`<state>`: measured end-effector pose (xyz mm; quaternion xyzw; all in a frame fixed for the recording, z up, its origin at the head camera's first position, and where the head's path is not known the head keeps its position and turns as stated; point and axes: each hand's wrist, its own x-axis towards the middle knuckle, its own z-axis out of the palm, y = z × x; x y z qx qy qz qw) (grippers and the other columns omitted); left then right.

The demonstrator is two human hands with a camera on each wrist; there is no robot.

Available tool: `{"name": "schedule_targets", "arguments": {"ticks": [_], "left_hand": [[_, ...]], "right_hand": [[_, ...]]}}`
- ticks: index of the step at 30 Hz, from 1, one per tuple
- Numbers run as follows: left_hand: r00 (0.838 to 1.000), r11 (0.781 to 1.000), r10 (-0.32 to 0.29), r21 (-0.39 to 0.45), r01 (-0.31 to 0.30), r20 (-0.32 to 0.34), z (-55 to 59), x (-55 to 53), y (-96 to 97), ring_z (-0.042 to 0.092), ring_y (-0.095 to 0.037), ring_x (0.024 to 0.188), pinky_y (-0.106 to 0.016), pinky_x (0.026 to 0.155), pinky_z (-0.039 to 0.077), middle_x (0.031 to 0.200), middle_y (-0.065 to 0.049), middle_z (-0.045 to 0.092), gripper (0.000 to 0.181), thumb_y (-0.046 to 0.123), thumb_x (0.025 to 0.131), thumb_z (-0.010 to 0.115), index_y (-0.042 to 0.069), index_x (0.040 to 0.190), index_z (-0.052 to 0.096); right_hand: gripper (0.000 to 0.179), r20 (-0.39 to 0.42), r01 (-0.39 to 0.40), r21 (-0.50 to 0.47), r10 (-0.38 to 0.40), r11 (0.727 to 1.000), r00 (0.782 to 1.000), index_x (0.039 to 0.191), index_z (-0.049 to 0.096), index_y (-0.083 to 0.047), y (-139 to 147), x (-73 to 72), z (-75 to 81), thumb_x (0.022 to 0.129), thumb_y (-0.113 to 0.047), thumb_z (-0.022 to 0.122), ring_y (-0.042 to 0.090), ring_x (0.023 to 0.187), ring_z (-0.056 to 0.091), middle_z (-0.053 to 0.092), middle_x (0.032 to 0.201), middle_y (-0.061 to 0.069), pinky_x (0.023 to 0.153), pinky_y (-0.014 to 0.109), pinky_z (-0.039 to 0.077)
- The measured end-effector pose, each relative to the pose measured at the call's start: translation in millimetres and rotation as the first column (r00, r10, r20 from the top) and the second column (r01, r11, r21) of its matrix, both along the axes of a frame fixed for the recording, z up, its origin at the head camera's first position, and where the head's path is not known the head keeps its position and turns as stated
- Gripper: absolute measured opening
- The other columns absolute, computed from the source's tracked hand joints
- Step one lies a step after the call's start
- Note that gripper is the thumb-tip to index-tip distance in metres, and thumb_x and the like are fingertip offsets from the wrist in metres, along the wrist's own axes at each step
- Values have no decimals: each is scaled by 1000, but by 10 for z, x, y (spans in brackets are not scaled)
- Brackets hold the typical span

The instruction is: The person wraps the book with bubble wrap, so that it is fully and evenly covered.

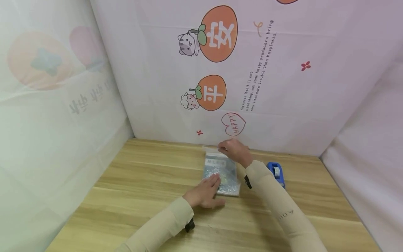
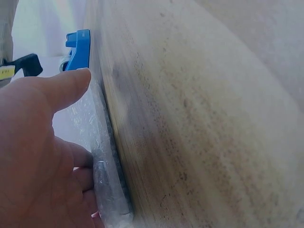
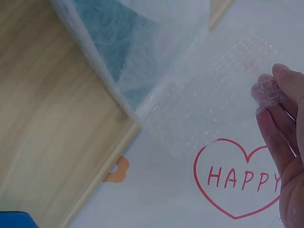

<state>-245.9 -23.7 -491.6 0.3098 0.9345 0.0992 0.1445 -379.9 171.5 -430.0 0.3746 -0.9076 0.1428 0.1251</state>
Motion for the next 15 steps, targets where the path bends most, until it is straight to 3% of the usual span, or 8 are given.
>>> {"name": "schedule_targets", "arguments": {"ticks": [7,15], "left_hand": [[1000,1000,2,-5,-2,1,-24,-18,0,9,-27,167,-42,136,16,179,-13,7,93,65,105,46,3,169,19],[1000,1000,15,-14,-15,3,-39,-40,21,8,-25,168,-43,136,17,180,-11,7,94,67,104,47,3,169,19]], "right_hand": [[10,16,-4,7,4,1000,1000,104,81,-7,18,168,-98,98,-8,74,20,90,79,83,100,7,80,34,66],[14,61,-27,-17,28,999,998,107,81,-2,60,250,-272,100,-8,71,22,90,80,83,101,10,79,35,65]]}}
